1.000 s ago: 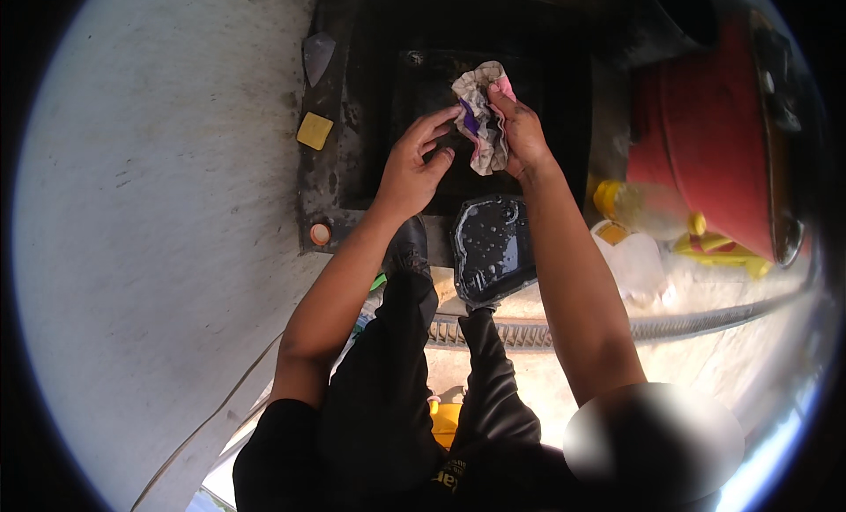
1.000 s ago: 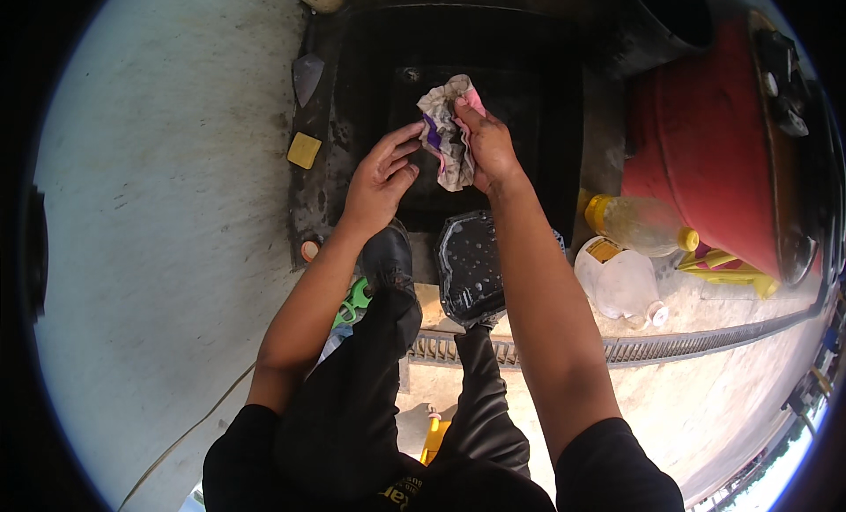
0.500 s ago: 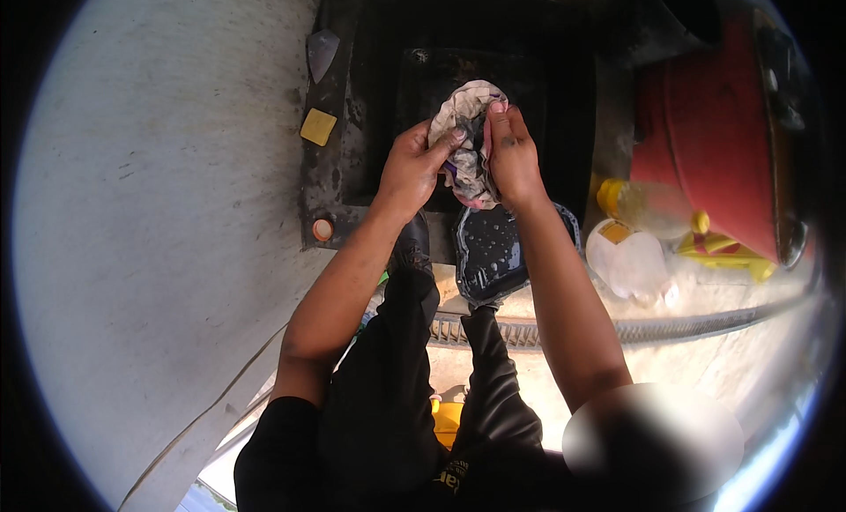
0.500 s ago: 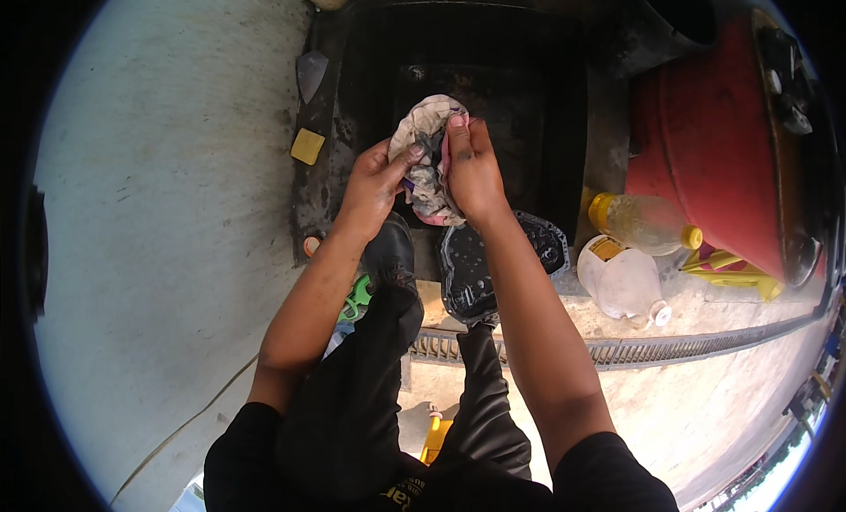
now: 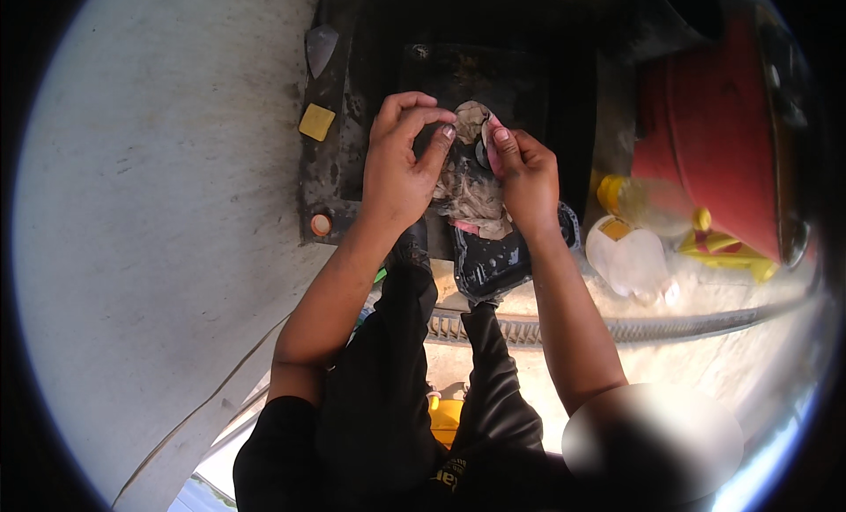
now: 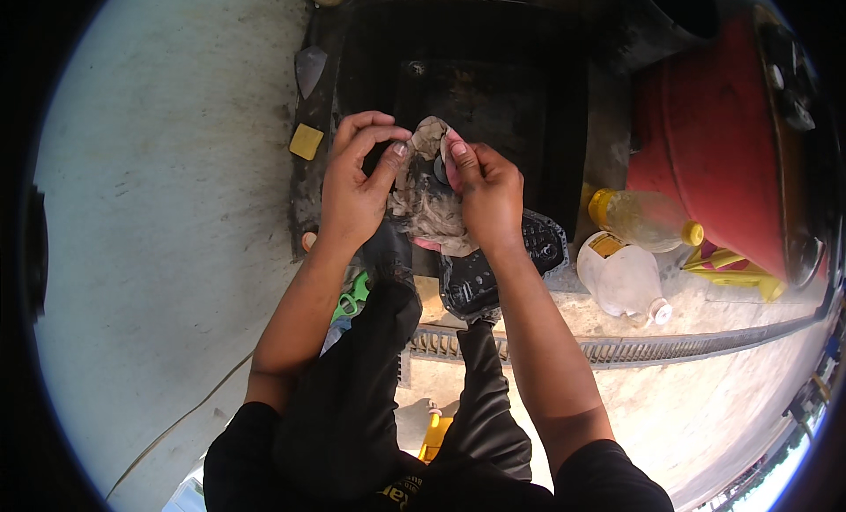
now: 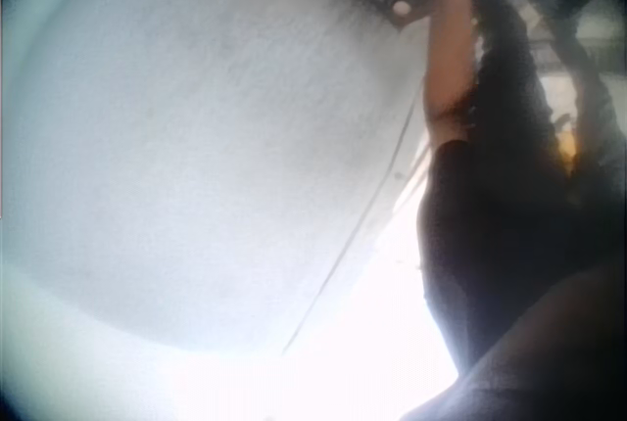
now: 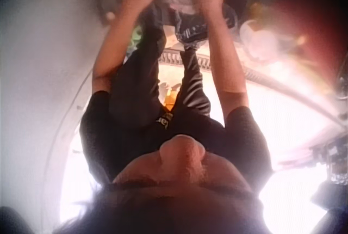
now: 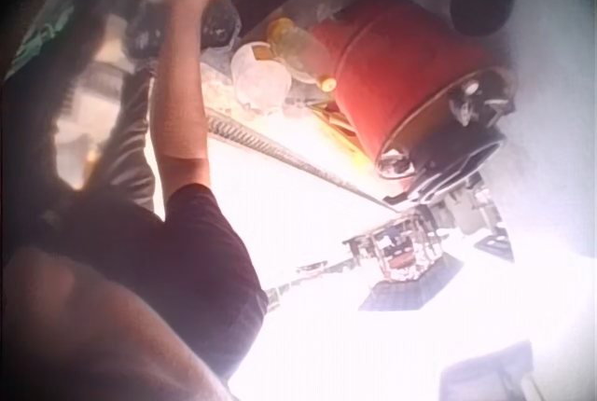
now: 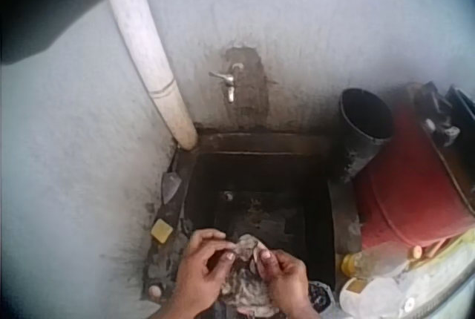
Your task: The person cleans a greasy mechanical part by pouring liquid from a plastic bottle onto it and scrubbing with a cloth. They repeatedly wipe the part and the cloth, then walk to a nearby vehicle to place a glove on the hood before returning to continue cleaning.
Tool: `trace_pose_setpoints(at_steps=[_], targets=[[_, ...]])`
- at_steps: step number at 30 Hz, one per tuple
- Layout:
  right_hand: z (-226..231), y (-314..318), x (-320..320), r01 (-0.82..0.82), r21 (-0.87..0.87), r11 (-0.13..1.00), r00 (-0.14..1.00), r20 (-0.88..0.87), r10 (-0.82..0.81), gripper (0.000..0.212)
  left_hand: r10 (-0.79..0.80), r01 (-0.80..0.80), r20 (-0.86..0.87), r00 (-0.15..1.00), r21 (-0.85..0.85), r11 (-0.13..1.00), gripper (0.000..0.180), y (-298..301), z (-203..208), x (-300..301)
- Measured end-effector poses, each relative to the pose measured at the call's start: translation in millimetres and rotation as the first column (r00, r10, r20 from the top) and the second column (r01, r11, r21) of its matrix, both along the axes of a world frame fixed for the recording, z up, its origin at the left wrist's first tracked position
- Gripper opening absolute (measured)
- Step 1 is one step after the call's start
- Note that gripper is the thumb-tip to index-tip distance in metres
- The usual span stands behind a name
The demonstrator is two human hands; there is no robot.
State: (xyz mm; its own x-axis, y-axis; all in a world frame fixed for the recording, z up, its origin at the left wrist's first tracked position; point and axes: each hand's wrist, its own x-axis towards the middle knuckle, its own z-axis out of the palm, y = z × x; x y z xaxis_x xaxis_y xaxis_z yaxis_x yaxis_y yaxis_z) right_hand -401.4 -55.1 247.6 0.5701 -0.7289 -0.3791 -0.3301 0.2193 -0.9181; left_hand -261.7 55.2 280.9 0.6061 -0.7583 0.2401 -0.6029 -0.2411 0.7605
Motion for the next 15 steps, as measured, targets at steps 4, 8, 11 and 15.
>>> trace_pose_setpoints(at_steps=[4, 8, 11, 15], targets=[[26.9, 2.2, 2.7, -0.107, -0.245, 0.964, 0.992, -0.091, 0.087, 0.032, -0.102, 0.227, -0.423, 0.900, 0.256, 0.940, 0.017, -8.1, 7.8, 2.3], [27.0, 1.1, 0.9, -0.120, -0.257, 0.959, 0.985, -0.153, 0.083, 0.035, -0.090, 0.265, -0.551, 0.829, 0.246, 0.932, 0.017, -7.2, -9.9, 1.0], [19.3, 0.6, -0.7, -0.010, -0.222, 0.975, 0.990, -0.140, -0.022, 0.036, -0.046, 0.271, -0.613, 0.789, 0.280, 0.921, 0.017, -8.0, -22.4, -9.9], [-15.5, -18.3, -7.4, 0.342, 0.283, 0.896, 0.878, 0.244, -0.412, 0.035, 0.005, 0.196, -0.552, 0.834, 0.305, 0.932, 0.013, -7.9, -26.7, -18.3]])
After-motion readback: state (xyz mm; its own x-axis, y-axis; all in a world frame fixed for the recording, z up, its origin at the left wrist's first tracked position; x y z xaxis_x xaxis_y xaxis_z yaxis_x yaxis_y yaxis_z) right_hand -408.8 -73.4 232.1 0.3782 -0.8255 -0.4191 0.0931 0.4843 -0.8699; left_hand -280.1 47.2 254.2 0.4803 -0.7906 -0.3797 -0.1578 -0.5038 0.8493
